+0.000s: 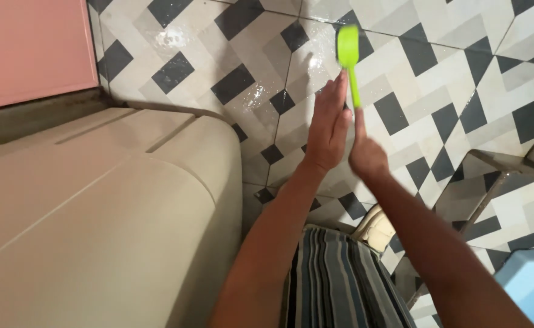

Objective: The person scrubs a tiled bathroom floor using a green brush and water from a purple cup. They repeatedly pour water and scrub different sections of the floor, then rinse the brush in a black bucket and pour water into a blue basin.

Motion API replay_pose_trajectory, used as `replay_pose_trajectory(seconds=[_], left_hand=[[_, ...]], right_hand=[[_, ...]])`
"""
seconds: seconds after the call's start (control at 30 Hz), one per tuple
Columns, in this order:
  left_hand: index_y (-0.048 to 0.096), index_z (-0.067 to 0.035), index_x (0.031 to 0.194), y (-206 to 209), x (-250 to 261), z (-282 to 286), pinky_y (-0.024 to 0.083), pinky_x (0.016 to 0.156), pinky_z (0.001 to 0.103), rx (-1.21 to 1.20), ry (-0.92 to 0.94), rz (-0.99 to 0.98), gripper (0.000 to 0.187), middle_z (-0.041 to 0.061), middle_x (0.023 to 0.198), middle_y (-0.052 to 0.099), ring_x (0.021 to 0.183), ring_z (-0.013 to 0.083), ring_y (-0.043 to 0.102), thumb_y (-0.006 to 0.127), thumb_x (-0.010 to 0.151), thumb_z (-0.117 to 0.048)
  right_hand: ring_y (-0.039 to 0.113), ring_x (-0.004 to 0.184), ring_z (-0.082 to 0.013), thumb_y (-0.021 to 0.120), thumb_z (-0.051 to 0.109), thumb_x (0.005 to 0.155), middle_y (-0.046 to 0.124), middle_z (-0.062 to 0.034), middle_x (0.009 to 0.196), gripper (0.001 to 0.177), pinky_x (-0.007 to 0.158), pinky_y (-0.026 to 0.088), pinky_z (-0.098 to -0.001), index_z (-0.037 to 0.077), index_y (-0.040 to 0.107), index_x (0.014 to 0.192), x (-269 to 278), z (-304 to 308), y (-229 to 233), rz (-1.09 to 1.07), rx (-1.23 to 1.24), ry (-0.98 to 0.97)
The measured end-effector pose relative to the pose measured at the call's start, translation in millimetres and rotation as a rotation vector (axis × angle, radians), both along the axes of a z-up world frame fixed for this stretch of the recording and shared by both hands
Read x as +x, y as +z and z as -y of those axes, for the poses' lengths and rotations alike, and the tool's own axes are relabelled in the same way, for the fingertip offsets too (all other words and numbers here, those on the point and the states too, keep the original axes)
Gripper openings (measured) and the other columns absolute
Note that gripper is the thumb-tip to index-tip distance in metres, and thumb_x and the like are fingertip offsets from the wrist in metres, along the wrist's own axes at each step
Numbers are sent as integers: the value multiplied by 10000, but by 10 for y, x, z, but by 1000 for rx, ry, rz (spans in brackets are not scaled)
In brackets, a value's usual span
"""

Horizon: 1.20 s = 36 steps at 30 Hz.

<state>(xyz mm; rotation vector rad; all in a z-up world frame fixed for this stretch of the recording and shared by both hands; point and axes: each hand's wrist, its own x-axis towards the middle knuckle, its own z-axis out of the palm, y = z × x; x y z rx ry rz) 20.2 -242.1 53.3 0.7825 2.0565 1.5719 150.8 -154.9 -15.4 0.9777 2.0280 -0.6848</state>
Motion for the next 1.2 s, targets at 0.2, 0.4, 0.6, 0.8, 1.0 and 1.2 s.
replay_pose_trajectory(seconds=[0.2, 0.4, 0.6, 0.8, 1.0, 1.2], left_hand=[[326, -22, 1635, -51, -24, 6, 223, 1337, 426, 51, 26, 14, 548, 173, 1620, 407, 1535, 346, 379, 365, 1142, -258], [334, -70, 1654, -98, -62, 15, 273, 1327, 387, 103, 23, 32, 528, 126, 1618, 435, 1529, 299, 403, 361, 1161, -256], [288, -37, 1655, 160, -80, -107, 198, 1363, 449, -23, -4, 65, 566, 142, 1702, 366, 1605, 373, 321, 345, 1122, -217], [266, -86, 1677, 133, -150, -206, 150, 1376, 412, 108, 21, 36, 544, 98, 1686, 339, 1597, 301, 303, 357, 1159, -227], [276, -120, 1685, -40, -169, -407, 140, 1369, 422, 1, 13, -7, 527, 67, 1704, 302, 1617, 285, 262, 353, 1178, -243], [286, -131, 1676, 38, 18, -811, 123, 1390, 473, -10, 2, 63, 533, 73, 1747, 313, 1611, 317, 261, 355, 1164, -264]], right_hand=[[715, 881, -426, 459, 288, 1091, 705, -331, 1034, 807, 797, 574, -523, 123, -107, 1643, -570, -119, 127, -102, -49, -72], [721, 989, -418, 493, 232, 1022, 687, -306, 1128, 774, 823, 601, -479, 36, 53, 1628, -1344, -345, 253, -20, 7, 82], [717, 995, -315, 471, 217, 1048, 715, -175, 1110, 367, 809, 579, -444, 0, 589, 1319, 586, 530, -195, 29, 20, 423], [736, 980, -291, 586, 200, 947, 725, -120, 1110, 271, 786, 603, -407, 79, 689, 1167, 316, 403, -421, -106, 92, 422], [726, 915, -368, 588, 128, 952, 702, -251, 1070, 994, 803, 598, -455, 171, -121, 1646, -1196, -751, 253, -8, 50, 120], [739, 878, -387, 517, 60, 928, 727, -253, 981, 958, 831, 577, -486, 214, -48, 1686, 358, -959, 200, 52, 83, 79]])
